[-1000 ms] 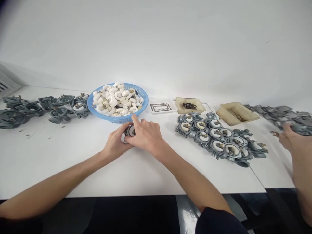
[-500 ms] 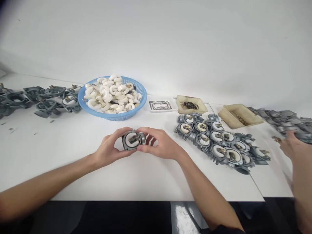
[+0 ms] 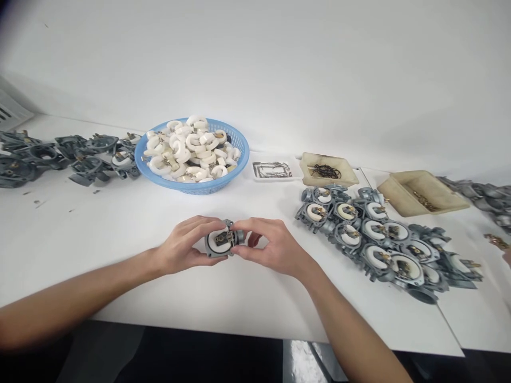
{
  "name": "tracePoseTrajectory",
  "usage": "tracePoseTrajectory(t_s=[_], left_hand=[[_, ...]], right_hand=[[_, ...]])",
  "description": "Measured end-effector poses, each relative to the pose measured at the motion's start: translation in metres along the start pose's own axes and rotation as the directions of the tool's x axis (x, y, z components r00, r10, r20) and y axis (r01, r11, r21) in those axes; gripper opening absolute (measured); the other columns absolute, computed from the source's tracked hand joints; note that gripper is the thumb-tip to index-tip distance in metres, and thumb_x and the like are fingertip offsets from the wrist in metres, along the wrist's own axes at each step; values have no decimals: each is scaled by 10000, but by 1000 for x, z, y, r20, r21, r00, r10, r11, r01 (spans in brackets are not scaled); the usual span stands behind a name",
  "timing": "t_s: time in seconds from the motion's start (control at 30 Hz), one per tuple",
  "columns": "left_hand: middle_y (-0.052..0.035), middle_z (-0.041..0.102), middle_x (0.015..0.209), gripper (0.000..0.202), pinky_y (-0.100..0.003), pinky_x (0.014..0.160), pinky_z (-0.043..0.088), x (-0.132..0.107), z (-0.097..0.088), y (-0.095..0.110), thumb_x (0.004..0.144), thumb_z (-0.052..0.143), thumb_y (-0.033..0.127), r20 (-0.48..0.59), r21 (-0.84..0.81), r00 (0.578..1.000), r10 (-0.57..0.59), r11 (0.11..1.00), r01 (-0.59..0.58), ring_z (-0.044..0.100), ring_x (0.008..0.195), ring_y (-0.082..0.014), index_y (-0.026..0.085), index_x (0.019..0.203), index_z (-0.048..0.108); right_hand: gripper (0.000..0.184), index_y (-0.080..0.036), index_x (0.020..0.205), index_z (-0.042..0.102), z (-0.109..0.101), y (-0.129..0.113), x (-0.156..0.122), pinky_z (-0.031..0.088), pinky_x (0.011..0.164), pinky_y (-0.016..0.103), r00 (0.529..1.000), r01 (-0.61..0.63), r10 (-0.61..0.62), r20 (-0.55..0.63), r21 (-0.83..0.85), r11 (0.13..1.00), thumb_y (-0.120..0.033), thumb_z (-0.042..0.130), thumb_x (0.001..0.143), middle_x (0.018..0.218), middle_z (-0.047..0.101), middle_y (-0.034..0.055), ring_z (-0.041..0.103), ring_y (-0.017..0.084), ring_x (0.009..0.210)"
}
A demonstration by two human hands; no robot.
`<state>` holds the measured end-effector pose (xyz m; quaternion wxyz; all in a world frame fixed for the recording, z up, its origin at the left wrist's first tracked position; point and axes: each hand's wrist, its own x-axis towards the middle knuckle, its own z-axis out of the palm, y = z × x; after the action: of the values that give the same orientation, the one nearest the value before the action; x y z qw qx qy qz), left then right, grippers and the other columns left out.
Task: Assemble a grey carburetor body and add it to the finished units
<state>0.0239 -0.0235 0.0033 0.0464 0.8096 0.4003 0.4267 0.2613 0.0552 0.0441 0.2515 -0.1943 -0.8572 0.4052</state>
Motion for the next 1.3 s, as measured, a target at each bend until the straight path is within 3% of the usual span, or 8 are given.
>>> tracePoseTrajectory(t_s=[0.4,0.63,1.3], left_hand=[[-89,772,1095,470,-322,870,598,-1,1,0,915,720,406,20,-12,998,-54,998,54,754,956,-220,223,1315,554],[-79,771,1092,436,-313,854,596,0,1,1,936,699,433,13,-10,998,-55,998,55,755,943,-210,216,1281,544],[-79,752,986,430,-327,738,597,-1,5,-5,987,629,456,4,51,999,33,998,-33,742,825,-210,200,1308,499]], right_hand=[[311,-242,1188,704,6,8,0,608,638,263,997,-74,75,-17,60,995,-332,753,894,1032,744,32,647,105,645],[323,-248,1205,698,6,8,0,609,645,255,999,-44,46,-24,75,996,-295,759,891,1032,740,23,639,97,645],[291,-240,1203,694,9,15,0,586,618,240,997,-80,81,-4,110,991,-281,736,918,1014,715,17,626,81,617]])
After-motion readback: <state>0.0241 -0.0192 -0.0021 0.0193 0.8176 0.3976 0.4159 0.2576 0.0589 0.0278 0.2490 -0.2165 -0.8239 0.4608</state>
